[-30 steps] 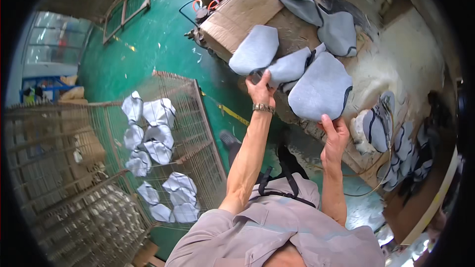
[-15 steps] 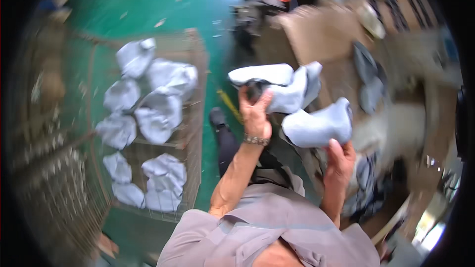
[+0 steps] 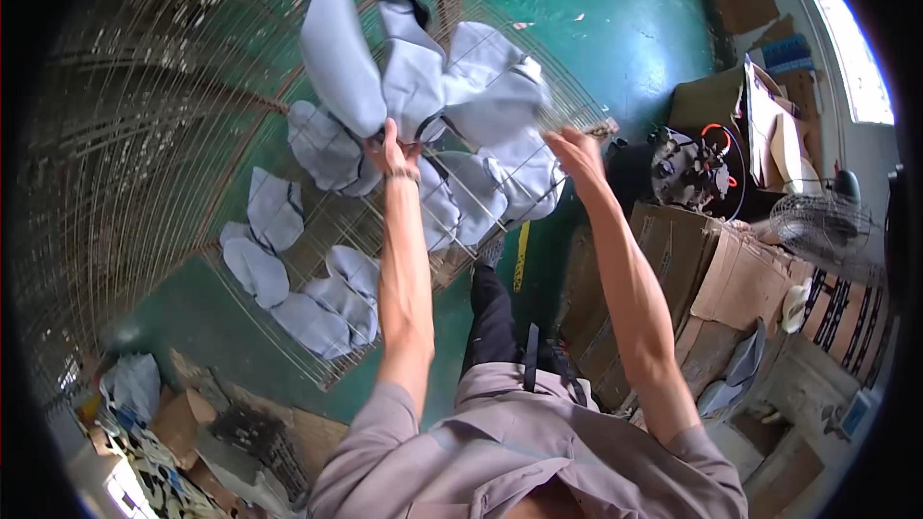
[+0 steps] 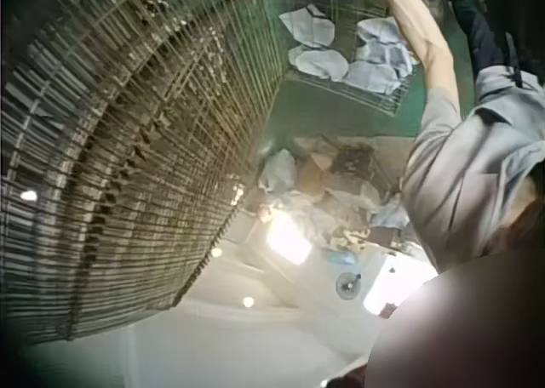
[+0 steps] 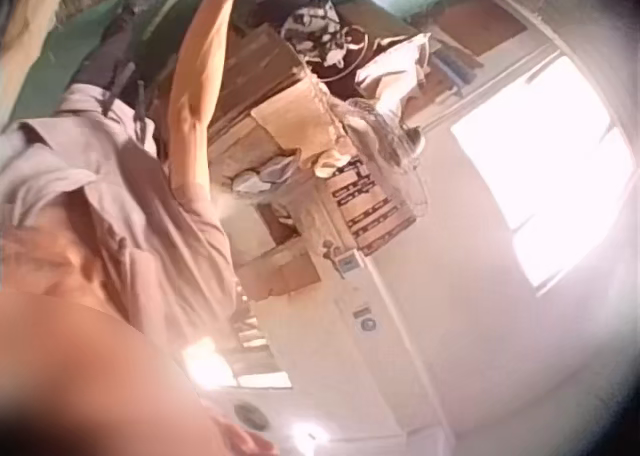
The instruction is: The recorder applies spray adhesive to shoe upper components using a pneumatic spray gun and organizes the parts on a drying rack.
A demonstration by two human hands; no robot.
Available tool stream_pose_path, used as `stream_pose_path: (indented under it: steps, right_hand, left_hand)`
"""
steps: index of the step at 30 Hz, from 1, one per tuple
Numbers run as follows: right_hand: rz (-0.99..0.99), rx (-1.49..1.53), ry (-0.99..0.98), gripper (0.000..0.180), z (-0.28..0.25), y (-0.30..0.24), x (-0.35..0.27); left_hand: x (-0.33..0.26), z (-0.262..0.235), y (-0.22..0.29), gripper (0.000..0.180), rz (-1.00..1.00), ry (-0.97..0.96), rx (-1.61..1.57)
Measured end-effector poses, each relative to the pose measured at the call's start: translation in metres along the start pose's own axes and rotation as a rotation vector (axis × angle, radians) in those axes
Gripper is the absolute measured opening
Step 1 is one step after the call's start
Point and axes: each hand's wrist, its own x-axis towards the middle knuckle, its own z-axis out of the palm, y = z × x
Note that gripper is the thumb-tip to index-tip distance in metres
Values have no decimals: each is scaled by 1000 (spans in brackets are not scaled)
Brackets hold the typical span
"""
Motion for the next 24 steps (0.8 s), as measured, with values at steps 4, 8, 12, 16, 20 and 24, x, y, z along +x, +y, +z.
stream_pose_path:
  steps: [4,8,12,16,20,24]
  right_hand:
    - [32,-585,25,54,12,115,84]
    - [-163,-357,64,49,113,86,27]
    - [-619,-270,-95,48,176,8,47]
    - [-996,-77,-349,47,260,-66,111]
    - [-210,-334,-886,63,293,-37,142]
    - [-673,-495,-792,65,287,21,187]
  left_hand:
    - [69,64,-63,74,-358,76,59]
    - [73,22,-72,84,-264,122,67]
    - [97,5,-97,85,-289,110,-13]
    - [127,-21,-84,83,-333,-146,-199]
    - [58,-30,-82,105,-434,11,-486]
    - [13,-22,-51,130,-451,-151,-622]
